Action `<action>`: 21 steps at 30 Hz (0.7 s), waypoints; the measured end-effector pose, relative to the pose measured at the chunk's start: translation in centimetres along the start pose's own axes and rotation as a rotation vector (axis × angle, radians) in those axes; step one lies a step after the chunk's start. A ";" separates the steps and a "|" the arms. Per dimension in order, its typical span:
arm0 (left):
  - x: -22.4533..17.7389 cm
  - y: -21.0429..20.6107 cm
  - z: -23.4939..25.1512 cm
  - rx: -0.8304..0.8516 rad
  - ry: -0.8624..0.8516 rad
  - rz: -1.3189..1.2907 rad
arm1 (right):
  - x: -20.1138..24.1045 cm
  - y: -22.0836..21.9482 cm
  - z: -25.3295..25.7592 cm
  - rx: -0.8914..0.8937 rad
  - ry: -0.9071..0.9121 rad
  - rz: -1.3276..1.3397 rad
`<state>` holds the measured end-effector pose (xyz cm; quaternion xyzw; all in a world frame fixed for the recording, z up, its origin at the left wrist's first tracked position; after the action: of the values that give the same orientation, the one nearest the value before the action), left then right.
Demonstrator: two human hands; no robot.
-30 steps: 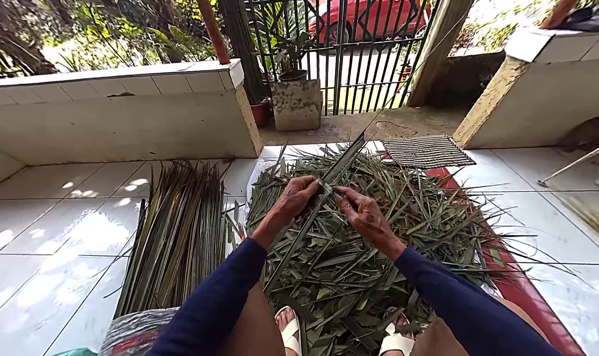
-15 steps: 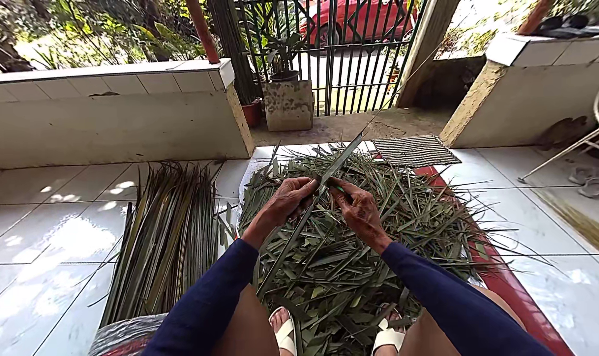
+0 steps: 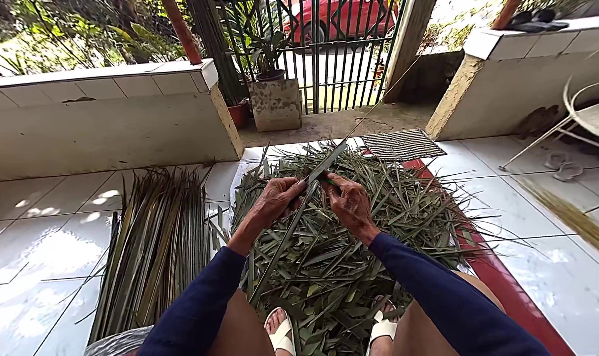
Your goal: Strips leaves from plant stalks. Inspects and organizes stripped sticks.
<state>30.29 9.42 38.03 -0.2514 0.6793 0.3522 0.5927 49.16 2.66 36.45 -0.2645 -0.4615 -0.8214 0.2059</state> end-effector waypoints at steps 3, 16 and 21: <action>0.1 0.2 -0.3 0.019 -0.001 0.036 | -0.5 0.8 0.8 -0.040 -0.033 0.001; 0.9 0.6 -0.7 0.042 0.111 0.049 | -5.0 3.4 4.4 -0.166 -0.195 0.081; 1.2 0.9 -0.5 0.078 0.175 -0.085 | -3.5 2.7 2.2 -0.077 -0.042 0.218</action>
<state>29.12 9.68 37.02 -0.2865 0.7302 0.2767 0.5551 54.00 3.58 36.95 -0.3379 -0.4025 -0.8054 0.2741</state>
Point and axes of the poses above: each hand's wrist, its own z-axis towards the middle knuckle, its own y-axis out of the back of the hand, x = y × z, the point moved 4 cm from there along z, towards the middle knuckle, and after that the axes turned 2 degrees about x, right-handed, at the moved point
